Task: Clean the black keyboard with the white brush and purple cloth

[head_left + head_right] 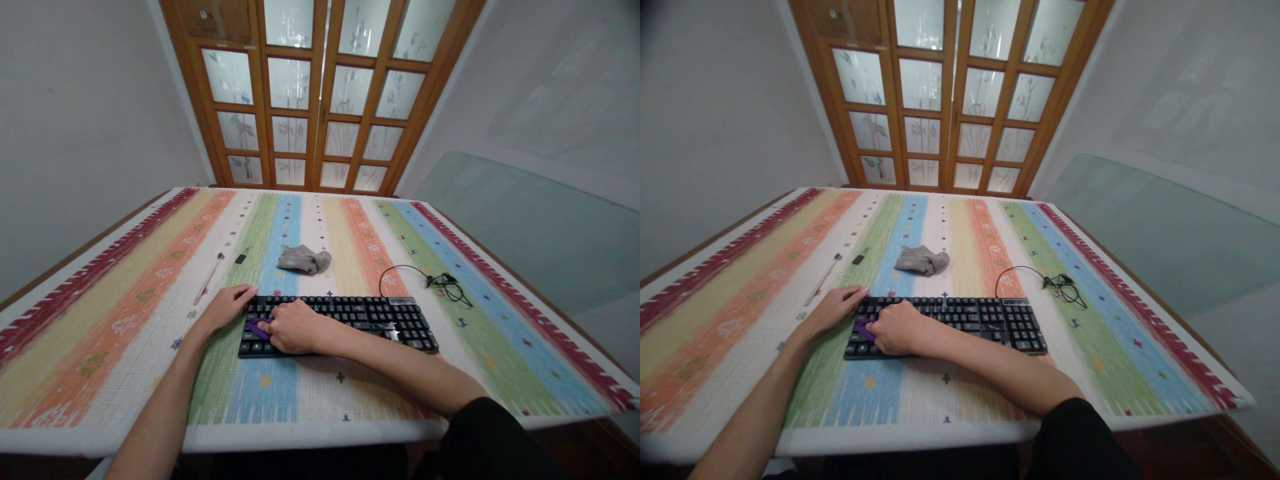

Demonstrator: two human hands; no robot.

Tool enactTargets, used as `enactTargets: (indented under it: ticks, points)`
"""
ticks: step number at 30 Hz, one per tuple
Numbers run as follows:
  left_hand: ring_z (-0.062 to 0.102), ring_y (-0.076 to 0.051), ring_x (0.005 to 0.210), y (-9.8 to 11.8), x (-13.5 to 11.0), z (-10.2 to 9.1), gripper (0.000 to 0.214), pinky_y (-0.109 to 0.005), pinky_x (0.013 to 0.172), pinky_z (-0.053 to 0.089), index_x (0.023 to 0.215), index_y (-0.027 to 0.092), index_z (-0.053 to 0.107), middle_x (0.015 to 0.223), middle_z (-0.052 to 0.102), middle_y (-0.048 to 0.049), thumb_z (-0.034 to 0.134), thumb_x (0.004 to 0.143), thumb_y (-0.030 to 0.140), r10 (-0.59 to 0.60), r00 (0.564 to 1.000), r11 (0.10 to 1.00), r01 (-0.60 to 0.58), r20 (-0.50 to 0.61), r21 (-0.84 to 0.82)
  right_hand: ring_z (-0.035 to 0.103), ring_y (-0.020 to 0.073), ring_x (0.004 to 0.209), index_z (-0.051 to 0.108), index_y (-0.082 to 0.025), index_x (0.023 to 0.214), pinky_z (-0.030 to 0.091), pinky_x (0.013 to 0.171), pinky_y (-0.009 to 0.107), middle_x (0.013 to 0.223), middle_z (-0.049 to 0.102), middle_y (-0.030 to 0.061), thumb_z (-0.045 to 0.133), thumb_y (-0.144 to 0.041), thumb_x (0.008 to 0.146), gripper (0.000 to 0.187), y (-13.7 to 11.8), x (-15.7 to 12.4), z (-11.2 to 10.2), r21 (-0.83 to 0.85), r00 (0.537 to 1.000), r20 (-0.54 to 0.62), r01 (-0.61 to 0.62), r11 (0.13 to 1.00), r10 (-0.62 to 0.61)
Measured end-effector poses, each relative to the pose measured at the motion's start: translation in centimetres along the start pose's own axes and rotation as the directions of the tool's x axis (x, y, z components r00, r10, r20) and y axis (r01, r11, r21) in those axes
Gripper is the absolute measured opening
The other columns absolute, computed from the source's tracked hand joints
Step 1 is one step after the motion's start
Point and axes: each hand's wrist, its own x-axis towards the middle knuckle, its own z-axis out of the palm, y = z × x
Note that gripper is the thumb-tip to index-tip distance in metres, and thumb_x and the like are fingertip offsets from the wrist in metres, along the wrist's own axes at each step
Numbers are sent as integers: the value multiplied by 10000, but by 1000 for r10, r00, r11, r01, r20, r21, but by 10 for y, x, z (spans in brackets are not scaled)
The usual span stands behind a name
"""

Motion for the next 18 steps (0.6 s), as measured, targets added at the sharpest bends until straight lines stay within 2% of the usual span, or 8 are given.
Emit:
enactTargets:
  ticks: [18]
  points:
    - [510, -198, 619, 5, -2, -2, 562, -301, 631, 407, 613, 204, 559, 561, 541, 6, 406, 843, 693, -21, 1000, 999, 20, -15, -28, 708, 276, 862, 641, -167, 1225, 543, 646, 352, 979, 726, 138, 431, -258, 954, 354, -2, -16, -2, -20, 999, 33, -40, 999, 41]
